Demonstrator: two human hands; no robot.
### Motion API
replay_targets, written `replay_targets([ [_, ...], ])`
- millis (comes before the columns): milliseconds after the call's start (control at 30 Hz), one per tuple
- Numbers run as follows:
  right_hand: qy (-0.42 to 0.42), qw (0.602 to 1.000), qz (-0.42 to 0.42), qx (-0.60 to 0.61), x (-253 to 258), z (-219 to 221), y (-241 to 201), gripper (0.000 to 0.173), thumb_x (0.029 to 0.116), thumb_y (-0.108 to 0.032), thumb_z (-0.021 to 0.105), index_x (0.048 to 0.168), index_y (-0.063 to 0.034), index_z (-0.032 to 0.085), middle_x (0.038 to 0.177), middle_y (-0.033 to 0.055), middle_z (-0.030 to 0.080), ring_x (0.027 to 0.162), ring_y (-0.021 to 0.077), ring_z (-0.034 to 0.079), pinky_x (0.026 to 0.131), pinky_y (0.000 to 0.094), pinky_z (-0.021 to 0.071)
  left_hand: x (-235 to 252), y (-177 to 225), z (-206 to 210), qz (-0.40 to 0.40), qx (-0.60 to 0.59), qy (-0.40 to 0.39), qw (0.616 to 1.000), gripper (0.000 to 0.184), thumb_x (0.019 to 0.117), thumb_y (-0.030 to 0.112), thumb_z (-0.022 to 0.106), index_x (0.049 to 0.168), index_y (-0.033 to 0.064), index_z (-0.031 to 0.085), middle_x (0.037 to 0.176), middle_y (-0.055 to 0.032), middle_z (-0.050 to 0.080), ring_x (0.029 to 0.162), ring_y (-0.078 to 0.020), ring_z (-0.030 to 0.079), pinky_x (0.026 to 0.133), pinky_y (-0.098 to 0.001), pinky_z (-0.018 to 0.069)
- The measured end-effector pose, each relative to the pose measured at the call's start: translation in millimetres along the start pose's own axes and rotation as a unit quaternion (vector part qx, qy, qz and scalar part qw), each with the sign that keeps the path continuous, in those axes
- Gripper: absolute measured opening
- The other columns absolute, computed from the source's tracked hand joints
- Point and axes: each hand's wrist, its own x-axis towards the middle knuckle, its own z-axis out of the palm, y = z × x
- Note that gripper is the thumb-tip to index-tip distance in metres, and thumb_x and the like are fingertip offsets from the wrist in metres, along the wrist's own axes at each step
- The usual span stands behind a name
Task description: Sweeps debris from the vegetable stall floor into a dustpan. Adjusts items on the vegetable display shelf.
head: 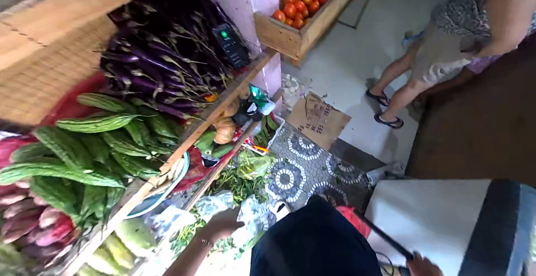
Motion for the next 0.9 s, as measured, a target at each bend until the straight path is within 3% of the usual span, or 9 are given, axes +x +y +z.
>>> replay_targets([
  [233,-0.005,0.999,-0.005,-0.052,112.6,-163.1,-36.0,0.052,0.0909,-0.022,0.074,0.129,0.0110,0.062,0.142,0.0348,0.052,0.131,0.0524,0.051,0.104,0.0679,0.0436,67.6,195.8,-79.6,0.186,0.001,0.044,0.981,0.057,0.1062,0.035,0.055,0.150,-0.0006,0.045,0.142,-0.0287,0.056,0.134,-0.0453,0.053,0.111,-0.0634,0.0392],
  [333,0.041,0.998,-0.026,0.027,127.7,-235.8,-77.8,0.050,0.1051,-0.019,0.051,0.146,0.0097,0.046,0.147,0.0338,0.049,0.138,0.0496,0.046,0.113,0.0642,0.0369,80.4,294.1,-94.5,0.251,-0.171,0.013,0.953,0.047,0.1104,0.032,0.045,0.132,-0.0071,0.059,0.129,-0.0274,0.063,0.123,-0.0381,0.060,0.108,-0.0549,0.0433],
  [433,0.049,0.992,-0.114,-0.009,144.6,-278.3,-113.5,0.044,0.1043,-0.012,0.053,0.138,0.0152,0.050,0.141,0.0371,0.051,0.132,0.0533,0.049,0.108,0.0672,0.0394,127.0,347.0,-88.7,0.170,-0.444,-0.057,0.878,0.062,0.1098,0.048,0.038,0.145,-0.0015,0.049,0.139,-0.0252,0.058,0.121,-0.0344,0.062,0.098,-0.0491,0.0515],
  [567,0.074,0.960,-0.270,-0.017,121.5,-307.9,-174.2,0.037,0.0954,-0.008,0.068,0.125,0.0144,0.061,0.134,0.0360,0.056,0.127,0.0531,0.053,0.105,0.0679,0.0419,147.9,366.9,-104.5,0.057,-0.635,-0.109,0.763,0.082,0.1024,0.070,0.027,0.150,0.0047,0.038,0.133,-0.0257,0.057,0.108,-0.0355,0.065,0.087,-0.0484,0.0565],
  [600,0.048,0.953,-0.297,-0.040,111.4,-314.7,-194.9,0.044,0.0970,-0.012,0.067,0.130,0.0162,0.058,0.139,0.0378,0.052,0.131,0.0546,0.049,0.108,0.0689,0.0385,139.6,367.8,-110.0,0.032,-0.649,-0.046,0.759,0.070,0.1048,0.065,0.025,0.135,0.0061,0.050,0.117,-0.0177,0.063,0.095,-0.0251,0.065,0.079,-0.0396,0.0559],
  [667,-0.034,0.937,-0.326,-0.120,86.4,-325.2,-231.0,0.052,0.1061,-0.006,0.049,0.148,0.0202,0.033,0.156,0.0417,0.028,0.145,0.0573,0.029,0.115,0.0667,0.0260,132.5,341.9,-107.1,0.055,-0.634,0.070,0.768,0.047,0.1142,0.030,0.025,0.137,-0.0018,0.052,0.126,-0.0170,0.062,0.109,-0.0203,0.061,0.097,-0.0375,0.0477],
  [733,-0.034,0.901,-0.395,-0.174,84.4,-317.6,-245.8,0.046,0.1051,0.001,0.046,0.147,0.0183,0.037,0.155,0.0396,0.032,0.143,0.0542,0.032,0.114,0.0623,0.0279,133.7,312.7,-103.3,0.122,-0.565,0.123,0.807,0.035,0.1117,0.017,0.035,0.136,-0.0004,0.055,0.125,-0.0137,0.063,0.108,-0.0156,0.061,0.097,-0.0344,0.0482],
  [833,0.028,0.794,-0.591,-0.136,101.0,-318.6,-229.2,0.041,0.1006,-0.015,0.062,0.138,0.0013,0.060,0.148,0.0287,0.049,0.137,0.0464,0.047,0.113,0.0608,0.0361,143.3,283.8,-91.7,0.087,-0.756,0.095,0.642,0.022,0.1076,0.022,0.042,0.103,0.0108,0.060,0.083,0.0002,0.063,0.072,-0.0069,0.061,0.066,-0.0259,0.0532],
  [900,0.086,0.775,-0.624,0.055,115.0,-325.0,-190.6,0.034,0.0992,-0.019,0.066,0.129,-0.0037,0.069,0.137,0.0212,0.062,0.127,0.0369,0.060,0.109,0.0531,0.0458,142.0,251.8,-79.8,0.032,-0.854,0.020,0.519,0.034,0.1050,0.033,0.035,0.098,0.0109,0.059,0.078,-0.0065,0.067,0.068,-0.0175,0.066,0.059,-0.0370,0.0569],
])
